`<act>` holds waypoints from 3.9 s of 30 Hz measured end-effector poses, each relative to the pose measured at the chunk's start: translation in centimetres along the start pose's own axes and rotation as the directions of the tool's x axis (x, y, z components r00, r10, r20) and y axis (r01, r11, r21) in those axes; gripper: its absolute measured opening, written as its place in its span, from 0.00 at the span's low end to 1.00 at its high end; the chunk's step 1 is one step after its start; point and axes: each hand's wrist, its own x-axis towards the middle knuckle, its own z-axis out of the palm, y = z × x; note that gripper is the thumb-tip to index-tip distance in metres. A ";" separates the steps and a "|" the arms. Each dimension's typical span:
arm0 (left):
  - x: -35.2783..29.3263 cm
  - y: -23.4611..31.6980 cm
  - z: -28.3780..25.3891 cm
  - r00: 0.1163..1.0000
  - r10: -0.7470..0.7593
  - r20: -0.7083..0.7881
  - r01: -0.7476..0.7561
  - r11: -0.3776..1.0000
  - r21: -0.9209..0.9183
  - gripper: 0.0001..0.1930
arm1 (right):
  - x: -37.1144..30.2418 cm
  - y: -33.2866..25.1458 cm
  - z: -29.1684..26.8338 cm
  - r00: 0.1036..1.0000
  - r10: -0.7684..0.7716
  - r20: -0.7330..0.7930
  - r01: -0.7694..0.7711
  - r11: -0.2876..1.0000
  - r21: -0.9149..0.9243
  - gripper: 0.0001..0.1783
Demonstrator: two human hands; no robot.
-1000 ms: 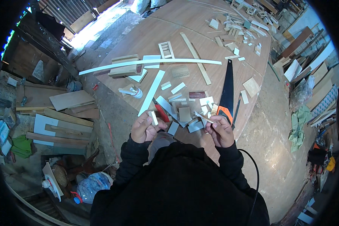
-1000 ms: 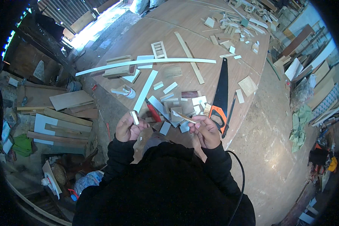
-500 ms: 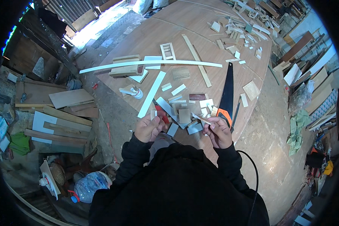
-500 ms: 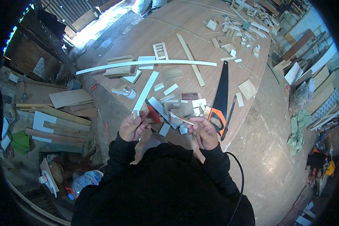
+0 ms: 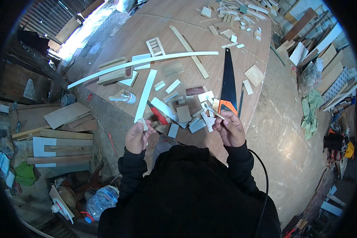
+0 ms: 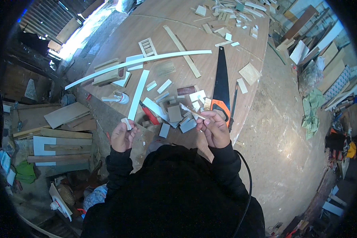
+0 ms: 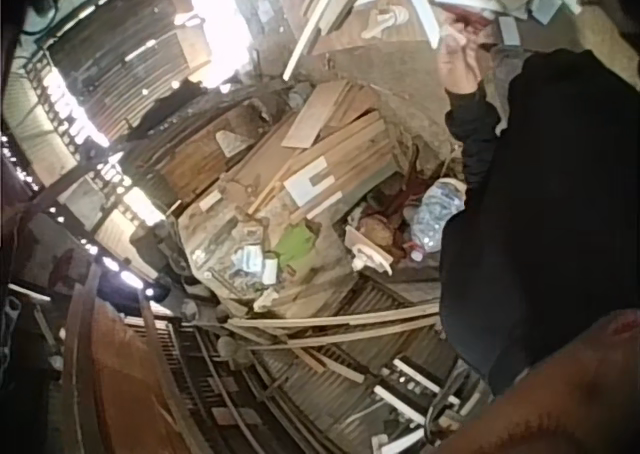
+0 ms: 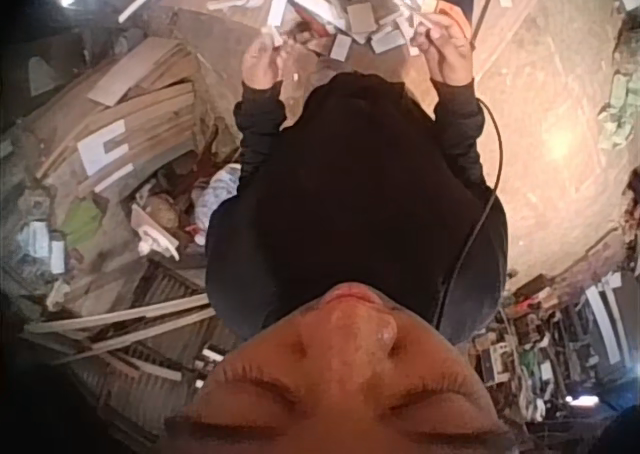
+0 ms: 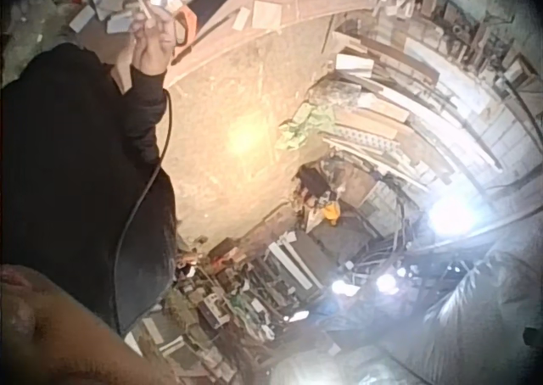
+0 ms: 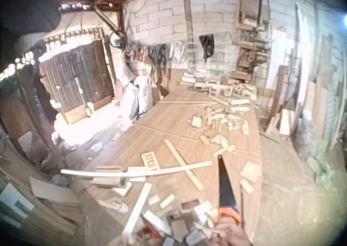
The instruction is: The person trims small wooden pieces with a utility knife on a workbench. The person then fits the wooden pieces together and applies glue to them using a small wooden stick to assemble them.
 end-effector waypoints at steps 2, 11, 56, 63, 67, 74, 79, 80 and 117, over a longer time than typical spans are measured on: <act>0.0 0.0 -0.7 0.995 0.010 0.102 -0.024 0.990 0.138 0.16 | -0.2 -0.2 -0.4 0.999 -0.037 0.011 0.037 0.999 0.006 0.14; 0.6 0.3 -0.1 0.990 0.064 0.127 -0.086 0.980 0.180 0.16 | -0.5 -0.2 -0.8 0.999 -0.042 -0.009 0.042 0.999 0.005 0.14; -1.5 -1.1 -1.9 0.970 -0.131 0.203 0.095 0.980 0.176 0.12 | -2.6 1.0 0.4 0.998 -0.037 0.042 0.037 0.999 0.018 0.13; -3.0 -0.2 -0.7 0.915 -0.270 0.300 0.185 0.941 0.285 0.11 | -5.0 2.7 1.5 0.963 0.257 0.079 -0.215 0.913 -0.346 0.12; -3.5 -0.4 -0.2 0.905 -0.346 0.250 0.227 0.886 0.404 0.10 | -5.3 4.0 1.2 0.940 0.296 0.170 -0.235 0.923 -0.305 0.14; -3.2 -0.1 -1.5 0.822 -0.432 0.373 0.307 0.885 0.349 0.10 | -5.1 5.0 2.0 0.945 0.304 0.119 -0.262 0.923 -0.284 0.13; -1.6 0.5 -2.8 0.756 -0.561 0.337 0.377 0.794 0.476 0.11 | -5.0 5.3 3.2 0.938 0.318 0.137 -0.252 0.898 -0.361 0.13; -1.5 0.3 -2.8 0.787 -0.525 0.325 0.374 0.824 0.425 0.11 | -5.0 5.5 3.7 0.943 0.314 0.115 -0.259 0.903 -0.341 0.13; 6.0 4.7 0.0 0.666 -0.390 0.636 0.380 0.911 0.161 0.13 | 0.7 4.1 10.1 0.998 -0.060 -0.014 0.046 0.881 -0.470 0.11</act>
